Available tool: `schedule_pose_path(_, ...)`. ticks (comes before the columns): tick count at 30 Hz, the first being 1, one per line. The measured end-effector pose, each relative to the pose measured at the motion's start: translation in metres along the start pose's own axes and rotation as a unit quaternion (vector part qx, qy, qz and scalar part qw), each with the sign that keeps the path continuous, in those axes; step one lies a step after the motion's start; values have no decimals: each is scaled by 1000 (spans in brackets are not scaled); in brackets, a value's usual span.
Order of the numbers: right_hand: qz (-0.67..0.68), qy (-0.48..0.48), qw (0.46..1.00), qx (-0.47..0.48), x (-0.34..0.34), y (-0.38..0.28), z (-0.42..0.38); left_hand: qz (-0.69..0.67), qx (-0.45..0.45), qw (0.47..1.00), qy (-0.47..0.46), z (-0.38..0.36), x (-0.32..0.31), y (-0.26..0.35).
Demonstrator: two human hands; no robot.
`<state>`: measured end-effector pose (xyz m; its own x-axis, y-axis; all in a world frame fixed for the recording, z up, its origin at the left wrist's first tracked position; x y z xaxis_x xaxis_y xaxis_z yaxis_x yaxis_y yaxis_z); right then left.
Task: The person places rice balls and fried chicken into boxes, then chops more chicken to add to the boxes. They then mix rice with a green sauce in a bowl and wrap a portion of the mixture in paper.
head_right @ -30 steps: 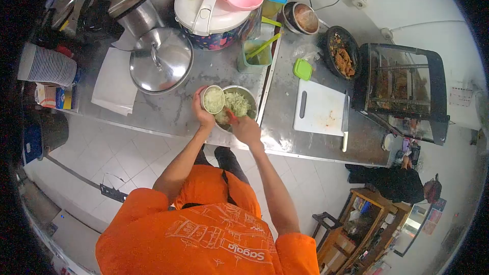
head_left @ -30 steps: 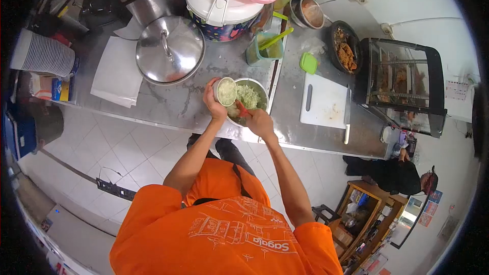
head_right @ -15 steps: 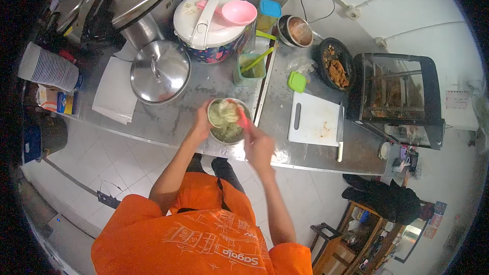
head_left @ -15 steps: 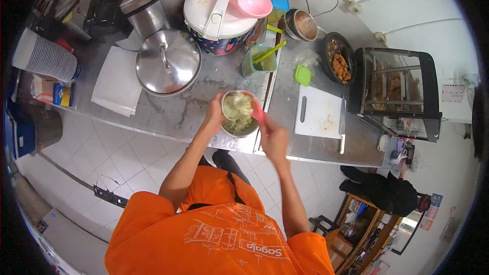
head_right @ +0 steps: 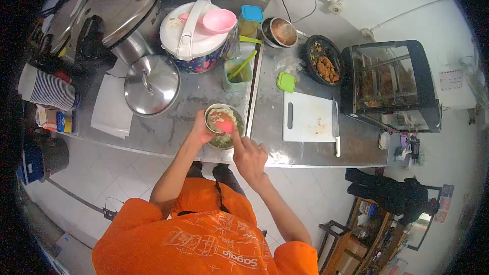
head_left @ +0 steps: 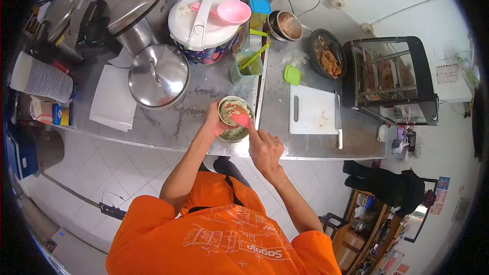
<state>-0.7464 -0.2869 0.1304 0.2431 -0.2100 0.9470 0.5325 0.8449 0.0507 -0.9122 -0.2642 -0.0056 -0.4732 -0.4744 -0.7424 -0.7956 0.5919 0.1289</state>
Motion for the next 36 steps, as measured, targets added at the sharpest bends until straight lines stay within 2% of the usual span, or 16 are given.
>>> schedule_pose_path(5, 18, 74, 995, -64, 14, 4, 7, 7, -25, 999, -37, -13, -23, 7)
schedule_pose_path(10, 52, 152, 978, -133, 28, 12, 16, 3, -55, 999, -1, -15, -29, 6)
schedule_pose_path(12, 264, 122, 919, -265, 30, 15, 20, -14, -73, 997, 11, -16, -30, 4)
schedule_pose_path(13, 263, 123, 919, -266, 20, 16, 16, -31, -90, 995, 21, -15, -32, 2)
schedule_pose_path(15, 377, 74, 856, -346, -15, 14, 7, -53, -105, 993, 30, -6, -38, -6)
schedule_pose_path(16, 294, 63, 910, -286, -22, 4, 12, -76, -122, 989, 41, -2, -38, -8)
schedule_pose_path(18, 137, -93, 964, -209, -23, -13, 20, -71, -131, 987, 60, 7, -34, -6)
schedule_pose_path(19, 139, -95, 963, -212, -23, -17, 21, -69, -136, 985, 81, 10, -30, -9)
schedule_pose_path(21, 69, -201, 966, -148, -26, -22, 27, -55, -120, 989, 71, 20, -18, -14)
schedule_pose_path(22, 70, -199, 965, -154, -24, -18, 26, -46, -109, 991, 58, 25, -13, -14)
schedule_pose_path(24, 68, -191, 979, -35, -8, -5, 33, -42, -93, 993, 57, 4, -25, -10)
schedule_pose_path(29, 116, -222, 966, -61, 31, 32, 55, -1, -53, 998, 35, -25, -17, -13)
schedule_pose_path(31, 123, -183, 966, -133, 44, 35, 63, -7, -42, 998, 41, -30, -13, -7)
schedule_pose_path(34, 173, -190, 962, -96, 15, 23, 61, -30, -13, 999, 37, -36, -11, -1)
schedule_pose_path(36, 207, -207, 946, -136, -13, 20, 51, -43, 11, 999, 29, -33, -3, -2)
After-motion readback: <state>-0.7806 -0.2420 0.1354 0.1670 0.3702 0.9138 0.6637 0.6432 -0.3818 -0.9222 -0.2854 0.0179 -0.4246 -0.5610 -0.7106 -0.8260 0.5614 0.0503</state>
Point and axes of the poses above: each hand's wrist, its own z-axis towards the middle knuckle, its own x-axis out of the back of the hand, y = z × x, the point moved 2 cm from there along z, towards the middle knuckle, and after that the axes turned 14 degrees about x, right-handed, at the moved point
